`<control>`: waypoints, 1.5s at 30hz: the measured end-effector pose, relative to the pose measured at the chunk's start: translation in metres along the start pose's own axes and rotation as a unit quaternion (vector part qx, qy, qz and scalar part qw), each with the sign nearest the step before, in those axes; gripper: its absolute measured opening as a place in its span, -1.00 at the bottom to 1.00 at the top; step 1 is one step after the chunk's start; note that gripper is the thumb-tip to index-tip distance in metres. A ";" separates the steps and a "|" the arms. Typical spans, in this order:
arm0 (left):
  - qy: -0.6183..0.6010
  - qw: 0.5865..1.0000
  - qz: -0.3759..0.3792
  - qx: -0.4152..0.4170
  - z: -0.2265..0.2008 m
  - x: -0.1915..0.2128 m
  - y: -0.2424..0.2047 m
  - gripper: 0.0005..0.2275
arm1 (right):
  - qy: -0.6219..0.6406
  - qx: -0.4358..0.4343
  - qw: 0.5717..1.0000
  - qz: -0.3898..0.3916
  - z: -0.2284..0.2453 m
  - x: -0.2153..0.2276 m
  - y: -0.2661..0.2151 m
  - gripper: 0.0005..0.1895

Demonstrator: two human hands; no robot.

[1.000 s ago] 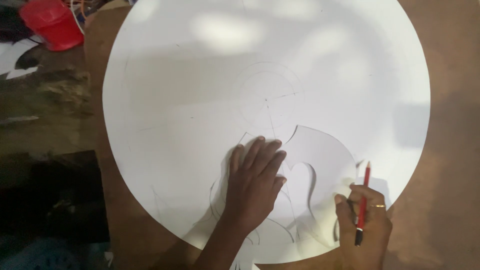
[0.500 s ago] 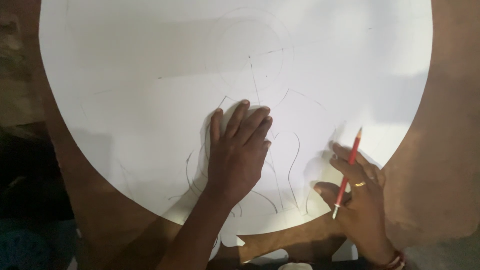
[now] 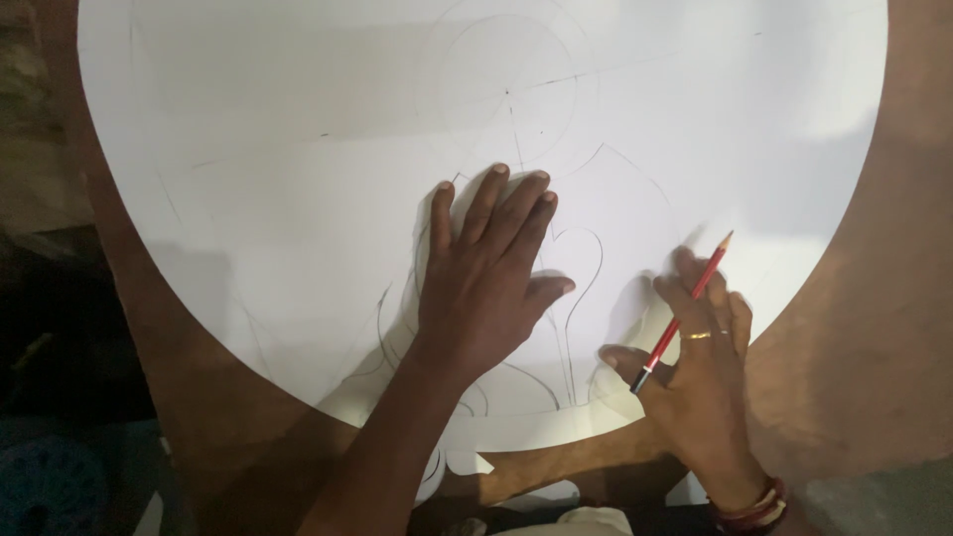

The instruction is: The person is using a pencil and a paper template to trace or draw a design onto a large circular white sheet.

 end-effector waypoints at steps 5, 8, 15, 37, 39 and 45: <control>-0.017 0.999 0.030 0.012 0.000 0.001 0.003 -0.25 | -0.016 -0.002 1.000 0.014 0.006 0.000 0.003 -0.10; -0.016 0.999 0.046 0.015 -0.002 0.000 0.002 -0.19 | -0.015 -0.010 1.000 0.020 0.005 0.001 0.002 -0.10; -0.011 0.999 0.046 0.008 -0.003 0.000 0.001 -0.16 | -0.019 -0.009 0.999 0.029 0.007 0.001 0.005 -0.11; -0.048 0.995 -0.005 0.082 -0.004 0.017 -0.040 -0.27 | -0.037 0.002 0.999 0.002 0.004 -0.003 0.008 -0.14; -0.054 0.996 0.001 0.071 -0.005 0.017 -0.040 -0.28 | -0.036 0.026 0.999 0.000 0.006 -0.002 0.009 -0.13; -0.056 0.997 0.001 0.053 -0.007 0.016 -0.041 -0.28 | -0.034 0.023 0.999 0.018 -0.002 -0.008 0.009 -0.09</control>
Point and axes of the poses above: each hand's wrist, its own y-axis towards the middle knuckle, its own x-axis out of the back of the hand, z = x × y, the point moved 5 cm from there along y, towards the middle knuckle, and after that the axes turned 3 degrees about -z, right-handed, at the moved point
